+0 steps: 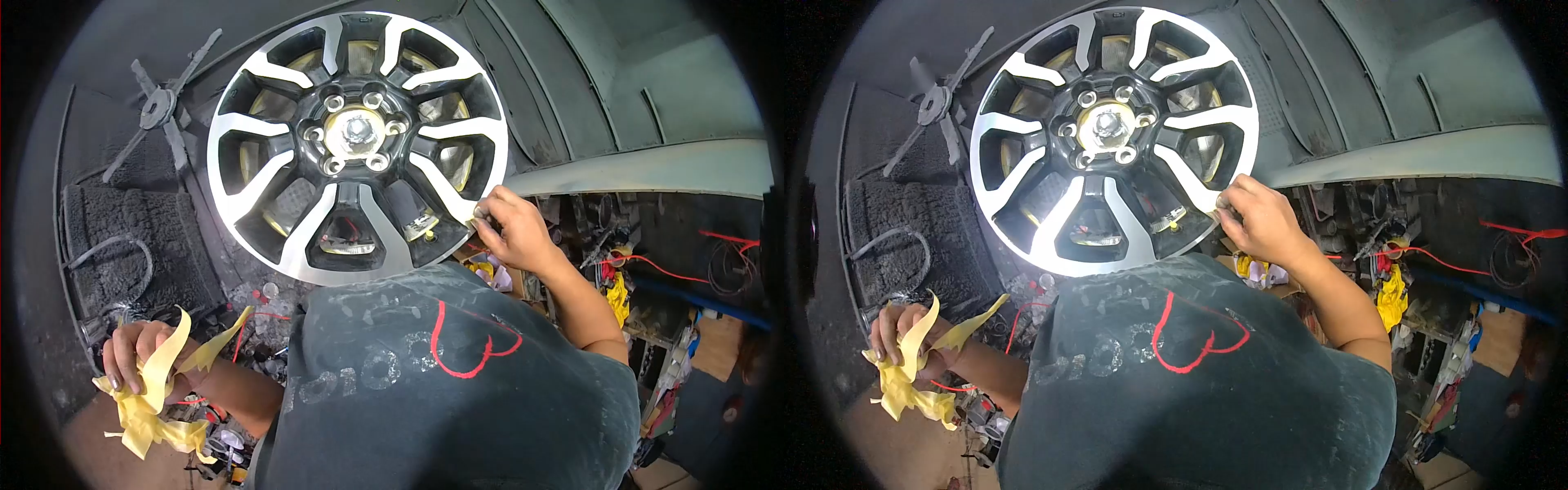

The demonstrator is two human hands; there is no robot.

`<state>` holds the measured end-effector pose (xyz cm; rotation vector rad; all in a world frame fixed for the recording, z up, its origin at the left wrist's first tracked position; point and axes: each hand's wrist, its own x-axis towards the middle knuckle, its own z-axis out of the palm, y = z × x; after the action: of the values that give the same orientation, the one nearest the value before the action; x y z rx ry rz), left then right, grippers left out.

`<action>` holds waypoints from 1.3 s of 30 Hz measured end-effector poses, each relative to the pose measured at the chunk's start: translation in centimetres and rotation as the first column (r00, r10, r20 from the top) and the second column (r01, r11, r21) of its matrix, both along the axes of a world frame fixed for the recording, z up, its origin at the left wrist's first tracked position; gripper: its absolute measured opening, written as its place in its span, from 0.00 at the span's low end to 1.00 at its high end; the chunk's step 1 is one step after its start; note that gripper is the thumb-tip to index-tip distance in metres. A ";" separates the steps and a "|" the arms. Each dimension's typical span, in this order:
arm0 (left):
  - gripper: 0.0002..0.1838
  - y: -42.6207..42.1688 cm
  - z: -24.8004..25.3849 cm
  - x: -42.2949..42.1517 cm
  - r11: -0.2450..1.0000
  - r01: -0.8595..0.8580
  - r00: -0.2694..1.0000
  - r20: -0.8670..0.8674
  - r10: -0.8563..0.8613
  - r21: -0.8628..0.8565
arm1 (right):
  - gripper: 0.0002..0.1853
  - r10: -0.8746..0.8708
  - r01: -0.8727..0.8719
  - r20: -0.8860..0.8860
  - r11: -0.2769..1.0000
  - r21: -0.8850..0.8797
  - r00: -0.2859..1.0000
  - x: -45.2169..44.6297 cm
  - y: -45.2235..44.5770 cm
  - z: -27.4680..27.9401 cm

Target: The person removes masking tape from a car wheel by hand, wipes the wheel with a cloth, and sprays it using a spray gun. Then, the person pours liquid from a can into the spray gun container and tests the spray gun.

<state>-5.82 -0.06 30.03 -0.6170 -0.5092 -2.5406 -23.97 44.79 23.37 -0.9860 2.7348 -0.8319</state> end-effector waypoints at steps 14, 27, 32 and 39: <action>0.11 2.6 -0.6 -0.1 0.920 0.001 0.995 0.088 0.036 -0.391 | 0.02 -0.247 0.216 0.014 0.819 -0.531 0.969 -2.5 -4.4 4.2; 0.13 10.3 2.2 -1.3 0.142 0.269 0.930 0.295 0.220 -0.953 | 0.20 0.368 -0.183 0.436 0.894 -0.410 0.821 3.2 -8.9 7.6; 0.20 7.8 -0.1 2.1 0.384 0.094 0.886 0.253 0.388 -0.918 | 0.13 -0.242 0.240 -0.111 0.970 -0.030 0.964 -2.9 -1.8 4.3; 0.23 7.0 -1.2 2.4 0.695 0.011 0.868 0.352 0.350 -0.719 | 0.17 -0.196 0.225 -0.165 0.958 0.178 0.967 -5.7 -0.5 1.6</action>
<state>-3.39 6.97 28.85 -0.1453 -1.6885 -2.2307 -29.64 44.31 24.98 -0.7540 3.0155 -0.5195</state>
